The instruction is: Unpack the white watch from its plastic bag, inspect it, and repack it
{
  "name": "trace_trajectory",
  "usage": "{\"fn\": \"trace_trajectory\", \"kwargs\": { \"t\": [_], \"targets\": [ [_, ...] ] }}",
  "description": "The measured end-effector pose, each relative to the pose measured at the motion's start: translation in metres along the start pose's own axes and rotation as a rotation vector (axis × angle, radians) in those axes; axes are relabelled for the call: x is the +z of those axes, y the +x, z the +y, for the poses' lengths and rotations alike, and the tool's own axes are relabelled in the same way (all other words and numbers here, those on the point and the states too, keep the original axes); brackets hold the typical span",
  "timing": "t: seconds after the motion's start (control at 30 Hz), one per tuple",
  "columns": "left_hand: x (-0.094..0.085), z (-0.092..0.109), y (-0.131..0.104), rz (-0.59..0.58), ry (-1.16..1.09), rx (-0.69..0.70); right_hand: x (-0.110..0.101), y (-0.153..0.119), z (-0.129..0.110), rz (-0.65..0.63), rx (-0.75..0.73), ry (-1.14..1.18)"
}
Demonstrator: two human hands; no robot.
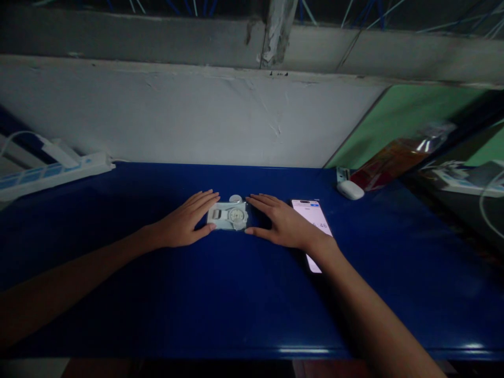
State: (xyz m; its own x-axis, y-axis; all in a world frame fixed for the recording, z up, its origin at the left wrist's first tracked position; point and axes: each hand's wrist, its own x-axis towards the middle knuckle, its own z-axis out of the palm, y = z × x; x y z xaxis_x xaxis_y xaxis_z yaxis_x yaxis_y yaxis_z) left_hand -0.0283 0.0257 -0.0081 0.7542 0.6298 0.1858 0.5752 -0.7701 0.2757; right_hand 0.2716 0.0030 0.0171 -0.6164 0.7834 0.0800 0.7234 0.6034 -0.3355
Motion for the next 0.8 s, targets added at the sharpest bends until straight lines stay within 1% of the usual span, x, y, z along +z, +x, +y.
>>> {"fn": "trace_trajectory", "kwargs": {
  "t": [0.1,0.27,0.53,0.8],
  "targets": [
    [0.0006,-0.0005,0.0001,0.005,0.002,0.006,0.0007,-0.0004,0.0006,-0.001,0.036,0.023],
    [0.0002,0.0006,0.0013,0.004,0.021,0.007,0.0002,-0.0010,0.0012,0.006,0.055,0.054],
    [0.0010,-0.0006,0.0020,0.010,-0.002,-0.010,0.0021,0.0004,0.0040,0.012,0.051,0.075],
    [-0.0009,0.0014,0.0025,-0.010,0.018,-0.018,0.0021,0.0002,0.0018,-0.013,0.052,0.016]
  ]
}}
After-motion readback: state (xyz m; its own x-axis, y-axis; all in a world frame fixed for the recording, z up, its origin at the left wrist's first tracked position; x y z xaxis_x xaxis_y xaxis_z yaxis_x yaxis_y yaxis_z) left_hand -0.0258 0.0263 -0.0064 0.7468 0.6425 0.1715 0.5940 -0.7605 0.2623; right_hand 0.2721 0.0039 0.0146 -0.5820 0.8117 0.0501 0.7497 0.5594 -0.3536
